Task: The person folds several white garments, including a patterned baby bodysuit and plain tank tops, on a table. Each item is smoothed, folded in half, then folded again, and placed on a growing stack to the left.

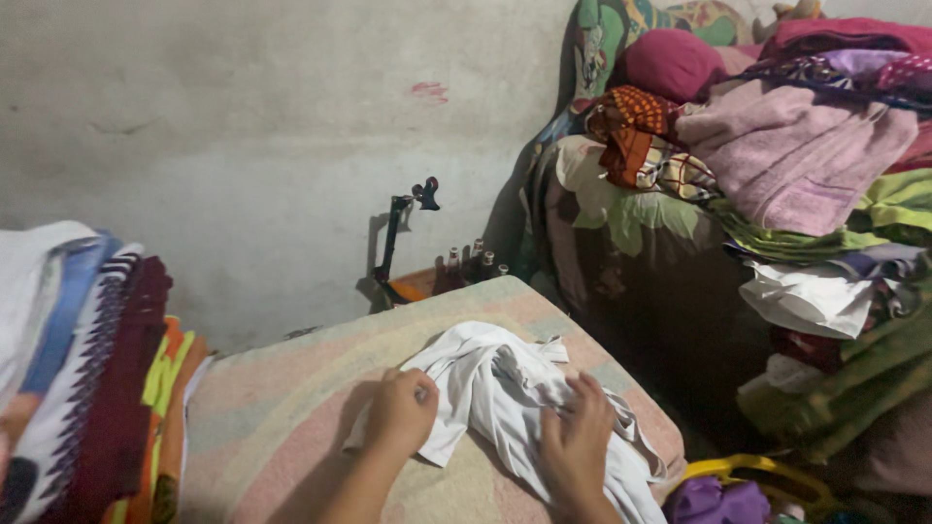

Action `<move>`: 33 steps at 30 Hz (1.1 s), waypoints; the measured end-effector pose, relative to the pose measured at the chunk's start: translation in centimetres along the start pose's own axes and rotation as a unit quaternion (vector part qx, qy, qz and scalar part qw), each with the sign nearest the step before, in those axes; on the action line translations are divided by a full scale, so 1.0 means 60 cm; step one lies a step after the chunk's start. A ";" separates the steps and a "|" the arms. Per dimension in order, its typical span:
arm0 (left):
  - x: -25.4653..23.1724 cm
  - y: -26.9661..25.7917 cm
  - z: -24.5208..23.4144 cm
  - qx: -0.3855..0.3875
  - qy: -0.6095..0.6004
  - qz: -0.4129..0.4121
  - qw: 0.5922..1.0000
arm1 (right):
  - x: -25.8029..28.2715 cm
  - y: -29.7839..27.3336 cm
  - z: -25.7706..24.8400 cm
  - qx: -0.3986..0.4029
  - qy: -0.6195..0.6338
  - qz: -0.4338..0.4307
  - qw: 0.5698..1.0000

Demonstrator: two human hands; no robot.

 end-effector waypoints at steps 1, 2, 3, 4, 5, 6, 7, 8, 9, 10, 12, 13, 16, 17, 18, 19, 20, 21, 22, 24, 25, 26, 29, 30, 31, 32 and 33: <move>-0.002 -0.007 0.002 0.051 0.019 -0.013 0.998 | 0.005 -0.004 -0.013 -0.060 0.069 -0.039 0.995; -0.004 -0.014 0.003 0.102 0.038 -0.026 0.994 | 0.011 -0.004 -0.017 0.027 0.064 -0.078 0.995; -0.011 -0.019 -0.002 0.073 0.032 0.026 0.996 | 0.019 -0.004 -0.024 0.114 0.057 -0.115 0.985; -0.017 -0.031 -0.009 0.044 0.026 0.078 0.996 | 0.028 -0.003 -0.028 0.200 0.050 -0.149 0.967; -0.021 -0.040 -0.018 0.015 0.021 0.128 0.991 | 0.037 0.001 -0.030 0.203 0.023 -0.138 0.969; -0.026 -0.041 -0.023 0.012 0.007 0.151 0.988 | 0.047 0.006 -0.028 0.205 -0.004 -0.127 0.970; -0.026 -0.054 -0.030 0.012 -0.005 0.169 0.986 | 0.055 0.001 -0.026 0.214 -0.030 -0.114 0.970; -0.022 -0.067 -0.039 0.012 -0.018 0.186 0.982 | 0.058 -0.001 -0.027 0.197 -0.015 -0.069 0.978; -0.023 -0.067 -0.042 0.037 -0.021 0.214 0.976 | 0.057 0.010 -0.027 0.175 -0.002 -0.027 0.984; -0.021 -0.067 -0.044 0.062 -0.023 0.241 0.968 | 0.052 0.016 -0.028 0.153 0.011 0.016 0.988; -0.007 -0.062 -0.046 0.087 -0.029 0.257 0.962 | 0.032 0.040 -0.039 0.077 0.097 0.010 0.992; 0.004 -0.062 -0.042 0.089 -0.036 0.244 0.965 | 0.010 0.048 -0.055 0.038 0.137 0.011 0.990; 0.033 -0.054 -0.015 0.052 -0.052 0.190 0.979 | -0.079 0.083 -0.122 0.014 0.074 0.067 0.995; 0.041 -0.050 -0.003 0.033 -0.059 0.168 0.983 | -0.118 0.093 -0.154 0.035 0.060 0.138 0.988; 0.049 -0.046 0.008 0.022 -0.070 0.141 0.987 | -0.154 0.099 -0.195 0.041 0.038 0.130 0.990; 0.057 -0.039 0.016 0.009 -0.079 0.113 0.990 | -0.189 0.101 -0.232 0.049 0.018 0.120 0.991; 0.063 -0.031 0.022 -0.004 -0.088 0.086 0.992 | -0.227 0.092 -0.264 0.047 0.001 0.148 0.988; 0.072 -0.020 0.025 -0.001 -0.124 0.015 0.992 | -0.265 0.080 -0.292 0.047 -0.015 0.174 0.984; 0.078 -0.007 0.028 0.001 -0.159 -0.055 0.986 | -0.303 0.074 -0.324 0.037 -0.013 0.196 0.980; 0.086 0.010 0.026 0.018 -0.224 -0.171 0.959 | -0.368 0.063 -0.343 0.093 -0.092 0.211 0.969; 0.087 0.017 0.022 0.034 -0.255 -0.215 0.942 | -0.391 0.059 -0.340 0.156 -0.173 0.203 0.951; 0.084 0.019 0.021 0.051 -0.285 -0.258 0.922 | -0.406 0.056 -0.338 0.216 -0.253 0.194 0.923; 0.044 0.035 0.025 0.083 -0.389 -0.283 0.872 | -0.373 0.063 -0.301 0.368 -0.472 0.158 0.785; 0.028 0.037 0.027 0.097 -0.421 -0.270 0.860 | -0.325 0.069 -0.278 0.325 -0.300 0.086 0.893; 0.010 0.031 0.033 0.112 -0.451 -0.260 0.846 | -0.263 0.060 -0.249 0.267 -0.114 0.012 0.957; -0.008 0.026 0.037 0.127 -0.480 -0.249 0.831 | -0.217 0.061 -0.216 0.365 -0.153 0.229 0.889; -0.020 0.017 0.038 0.138 -0.469 -0.277 0.827 | -0.146 0.071 -0.178 0.347 -0.109 0.160 0.918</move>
Point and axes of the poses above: each hand's wrist, its own y-axis towards the middle knuckle, its own z-axis out of the palm, x = y × z, the point moved 2 cm from there along y, towards the middle knuckle, and after that the axes turned 2 degrees about y, right-handed, at the moved point
